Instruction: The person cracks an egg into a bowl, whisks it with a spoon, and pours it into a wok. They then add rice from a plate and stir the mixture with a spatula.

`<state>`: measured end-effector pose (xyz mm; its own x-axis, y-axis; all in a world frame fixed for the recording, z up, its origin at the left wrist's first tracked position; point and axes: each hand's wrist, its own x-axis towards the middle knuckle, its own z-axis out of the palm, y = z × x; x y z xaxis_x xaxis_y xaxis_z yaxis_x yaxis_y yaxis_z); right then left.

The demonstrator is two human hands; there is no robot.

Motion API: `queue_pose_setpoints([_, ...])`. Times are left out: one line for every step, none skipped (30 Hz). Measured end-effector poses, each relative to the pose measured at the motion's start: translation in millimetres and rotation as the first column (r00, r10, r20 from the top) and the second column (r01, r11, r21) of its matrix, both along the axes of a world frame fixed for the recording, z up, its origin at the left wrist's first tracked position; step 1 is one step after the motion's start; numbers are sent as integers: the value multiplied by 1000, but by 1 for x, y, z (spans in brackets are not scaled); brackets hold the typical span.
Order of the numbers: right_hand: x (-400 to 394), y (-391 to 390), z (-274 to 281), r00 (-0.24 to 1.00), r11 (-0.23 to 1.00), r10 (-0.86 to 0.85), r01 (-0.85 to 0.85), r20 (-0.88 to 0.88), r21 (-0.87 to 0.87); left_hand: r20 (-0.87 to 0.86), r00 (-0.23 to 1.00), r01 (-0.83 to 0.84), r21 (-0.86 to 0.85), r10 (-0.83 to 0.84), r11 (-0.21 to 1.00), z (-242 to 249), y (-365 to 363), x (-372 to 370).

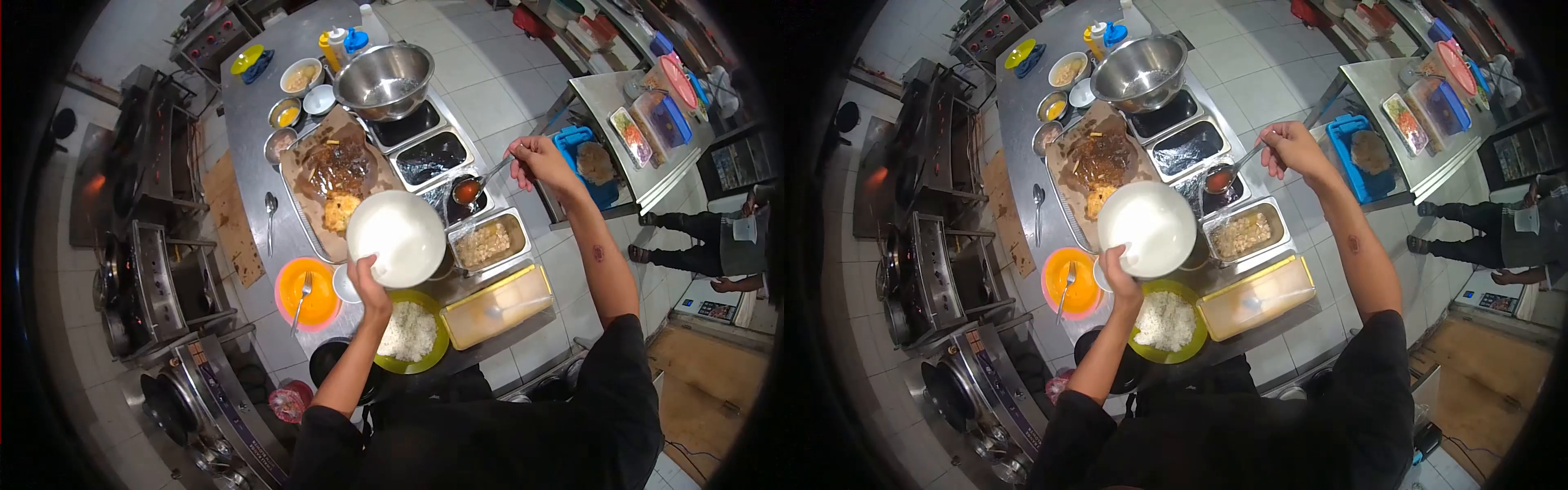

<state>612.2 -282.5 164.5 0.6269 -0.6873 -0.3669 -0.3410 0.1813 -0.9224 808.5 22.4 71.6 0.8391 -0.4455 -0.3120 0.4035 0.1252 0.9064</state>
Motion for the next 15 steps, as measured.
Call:
queue_pose_setpoints([2,3,7,1000,1000,19,-19,10,-6,25,1000,9,-3,-9,1000,0,-9,-5])
queue_pose_setpoints([4,7,12,999,999,41,-40,23,-10,51,999,16,-5,-16,1000,0,-18,-9])
queue_pose_setpoints([7,13,15,999,999,46,-46,21,-9,27,999,31,-18,-30,999,4,-26,-13])
queue_pose_setpoints([10,19,17,998,999,40,-39,52,-23,4,999,42,-32,-42,999,7,-34,-18])
queue_pose_setpoints([14,27,18,996,999,37,-34,84,-34,-36,999,15,-1,-15,1000,8,-40,-23])
queue_pose_setpoints([17,36,19,995,999,45,-43,85,-33,-35,999,7,0,-7,1000,9,-44,-27])
queue_pose_setpoints([21,48,20,993,995,43,-32,112,-99,-48,998,32,-47,-35,998,10,-48,-29])
queue_pose_setpoints([24,60,22,989,986,43,-20,140,-164,-58,996,57,-93,-63,994,11,-50,-31])
queue_pose_setpoints([27,75,28,990,976,30,1,141,-217,-93,994,44,-75,-51,996,-3,-50,-30])
queue_pose_setpoints([29,88,32,989,977,41,-9,145,-215,-90,995,34,-73,-41,997,-7,-49,-30])
queue_pose_setpoints([30,100,36,987,910,74,-7,145,-414,-53,996,65,-90,-70,994,-10,-48,-29])
queue_pose_setpoints([30,109,37,984,805,106,-2,141,-593,-14,995,96,-105,-98,990,-11,-46,-28])
queue_pose_setpoints([30,116,34,982,805,116,-7,146,-593,-14,997,81,-70,-82,994,-7,-44,-28])
queue_pose_setpoints([29,123,29,974,760,116,40,196,-648,-9,997,73,-69,-73,995,-2,-42,-28])
queue_pose_setpoints([30,125,25,962,711,119,92,248,-697,-65,995,64,-99,-71,993,2,-41,-27])
